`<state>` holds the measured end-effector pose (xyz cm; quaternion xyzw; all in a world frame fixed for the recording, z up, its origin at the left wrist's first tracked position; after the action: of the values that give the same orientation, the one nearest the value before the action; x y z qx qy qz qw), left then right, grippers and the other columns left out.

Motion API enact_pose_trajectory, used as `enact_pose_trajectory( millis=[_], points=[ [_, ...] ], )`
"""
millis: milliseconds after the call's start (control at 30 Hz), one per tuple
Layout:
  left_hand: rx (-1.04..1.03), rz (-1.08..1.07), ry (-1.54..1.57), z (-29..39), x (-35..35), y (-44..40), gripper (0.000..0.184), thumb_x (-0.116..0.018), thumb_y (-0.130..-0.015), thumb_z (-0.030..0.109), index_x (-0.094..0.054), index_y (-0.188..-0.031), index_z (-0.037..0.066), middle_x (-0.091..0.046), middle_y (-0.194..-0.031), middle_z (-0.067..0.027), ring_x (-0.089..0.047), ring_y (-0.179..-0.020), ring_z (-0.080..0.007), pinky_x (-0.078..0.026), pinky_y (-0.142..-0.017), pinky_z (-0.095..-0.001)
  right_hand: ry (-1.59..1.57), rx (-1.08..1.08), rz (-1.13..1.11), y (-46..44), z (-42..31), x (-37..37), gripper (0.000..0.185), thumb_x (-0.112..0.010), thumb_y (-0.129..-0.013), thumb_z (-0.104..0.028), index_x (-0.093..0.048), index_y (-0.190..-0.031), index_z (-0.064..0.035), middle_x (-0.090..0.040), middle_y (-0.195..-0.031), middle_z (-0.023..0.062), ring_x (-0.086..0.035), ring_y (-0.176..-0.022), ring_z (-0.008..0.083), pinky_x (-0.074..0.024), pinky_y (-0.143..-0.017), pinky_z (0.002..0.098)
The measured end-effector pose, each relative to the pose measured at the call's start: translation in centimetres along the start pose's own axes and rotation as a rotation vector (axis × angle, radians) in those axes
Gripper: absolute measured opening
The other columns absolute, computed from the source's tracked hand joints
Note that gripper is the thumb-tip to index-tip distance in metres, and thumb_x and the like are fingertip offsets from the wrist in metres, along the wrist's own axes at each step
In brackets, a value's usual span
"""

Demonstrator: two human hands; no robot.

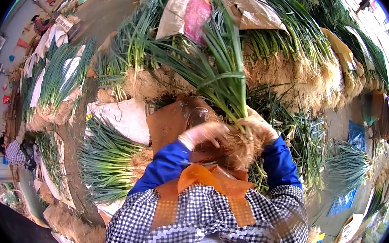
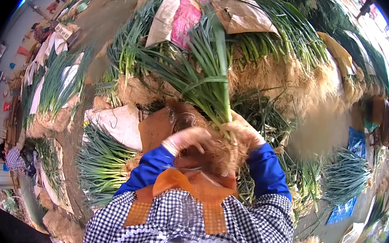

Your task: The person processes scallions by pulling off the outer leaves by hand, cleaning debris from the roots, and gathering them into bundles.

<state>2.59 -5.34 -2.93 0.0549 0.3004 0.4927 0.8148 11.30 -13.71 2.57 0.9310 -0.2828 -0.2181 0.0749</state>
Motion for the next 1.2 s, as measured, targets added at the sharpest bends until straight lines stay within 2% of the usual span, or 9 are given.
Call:
enact_pose_trajectory(
  millis=[367,600,733,833,867,900,1000,1133,1200],
  points=[
    [-0.457,-0.326,0.437,6.0,-4.6,-4.3,0.096,-0.061,-0.073,0.056,-0.018,-0.141,0.003,-0.031,-0.140,-0.0180,-0.030,-0.130,-0.0345,-0.025,-0.108,-0.0455,-0.647,0.018,-0.186,6.3,0.2,-6.1,0.049,-0.054,-0.083,-0.017,-0.041,-0.128,-0.0006,-0.060,-0.102,0.0113,-0.059,-0.081,0.0153,-0.0492,-0.073,0.0263],
    [-0.276,0.243,0.663,3.6,-1.7,-7.2,0.058,-0.062,-0.076,0.015,-0.039,-0.129,0.007,-0.059,-0.079,-0.0079,-0.060,-0.073,-0.0218,-0.051,-0.078,-0.0367,0.527,0.238,0.461,9.6,-1.6,4.3,0.038,-0.065,-0.082,-0.021,-0.056,-0.112,0.0004,-0.061,-0.105,0.0088,-0.056,-0.101,0.0173,-0.0438,-0.089,0.0299],
    [-0.421,0.348,0.559,7.3,-1.4,-7.9,0.047,-0.061,-0.078,0.008,-0.044,-0.122,0.006,-0.060,-0.079,-0.0104,-0.062,-0.070,-0.0234,-0.054,-0.063,-0.0350,1.282,0.634,0.086,10.8,-4.6,-2.6,0.044,-0.069,-0.068,-0.014,-0.058,-0.111,-0.0112,-0.058,-0.109,0.0084,-0.056,-0.100,0.0287,-0.0475,-0.084,0.0372],
    [-0.577,0.486,0.416,11.5,0.1,-5.8,0.017,-0.063,-0.077,0.008,-0.058,-0.088,-0.003,-0.064,-0.080,-0.0162,-0.066,-0.073,-0.0228,-0.056,-0.069,-0.0309,1.578,0.301,-0.098,11.0,4.6,1.6,0.017,-0.061,-0.070,-0.009,-0.058,-0.086,-0.0100,-0.053,-0.086,0.0072,-0.057,-0.083,0.0260,-0.0514,-0.069,0.0355],
    [-0.534,0.536,0.350,12.7,1.5,-5.0,0.039,-0.063,-0.075,0.002,-0.049,-0.110,-0.003,-0.061,-0.084,-0.0117,-0.065,-0.078,-0.0242,-0.056,-0.075,-0.0377,1.641,0.169,-0.219,12.1,9.6,5.1,0.016,-0.058,-0.074,-0.008,-0.059,-0.090,-0.0105,-0.056,-0.095,0.0071,-0.058,-0.089,0.0251,-0.0520,-0.070,0.0360],
    [-0.597,0.549,0.315,13.8,2.6,-4.2,0.032,-0.063,-0.077,0.004,-0.052,-0.106,-0.004,-0.062,-0.083,-0.0122,-0.065,-0.077,-0.0243,-0.056,-0.074,-0.0372,1.762,-0.320,-0.319,14.1,12.1,8.2,0.019,-0.054,-0.079,-0.008,-0.061,-0.097,-0.0117,-0.058,-0.100,0.0074,-0.059,-0.094,0.0240,-0.0524,-0.071,0.0356],
    [-0.700,0.463,0.302,14.2,8.0,-4.6,0.019,-0.059,-0.083,0.013,-0.060,-0.089,-0.005,-0.064,-0.080,-0.0138,-0.063,-0.073,-0.0245,-0.054,-0.069,-0.0352,1.688,-0.547,-0.111,14.1,8.9,11.1,0.029,-0.056,-0.081,-0.010,-0.061,-0.109,-0.0136,-0.060,-0.104,0.0093,-0.059,-0.095,0.0240,-0.0517,-0.073,0.0366],
    [-0.665,0.678,0.248,13.4,6.5,-4.1,0.023,-0.060,-0.085,0.020,-0.062,-0.089,-0.003,-0.065,-0.084,-0.0147,-0.063,-0.074,-0.0238,-0.053,-0.071,-0.0357,1.330,0.815,0.325,8.5,-8.5,-0.7,0.028,-0.063,-0.077,-0.017,-0.061,-0.104,-0.0128,-0.058,-0.102,0.0072,-0.059,-0.088,0.0275,-0.0510,-0.071,0.0369],
    [-0.715,0.707,0.465,12.1,5.7,-4.7,0.024,-0.061,-0.084,0.020,-0.061,-0.087,-0.003,-0.063,-0.080,-0.0146,-0.062,-0.073,-0.0247,-0.053,-0.072,-0.0363,1.405,0.748,0.202,4.5,-8.3,-3.3,0.027,-0.063,-0.077,-0.018,-0.062,-0.103,-0.0149,-0.058,-0.098,0.0083,-0.060,-0.086,0.0268,-0.0509,-0.068,0.0370]
  ],
)
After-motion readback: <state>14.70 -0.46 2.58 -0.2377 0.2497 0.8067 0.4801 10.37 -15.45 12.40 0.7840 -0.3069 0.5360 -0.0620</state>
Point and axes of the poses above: each hand's wrist, its own y-axis away from the middle knuckle, its own x-axis out of the back of the hand, z = x × y, the point moved 8 cm from there along -y, towards the middle knuckle
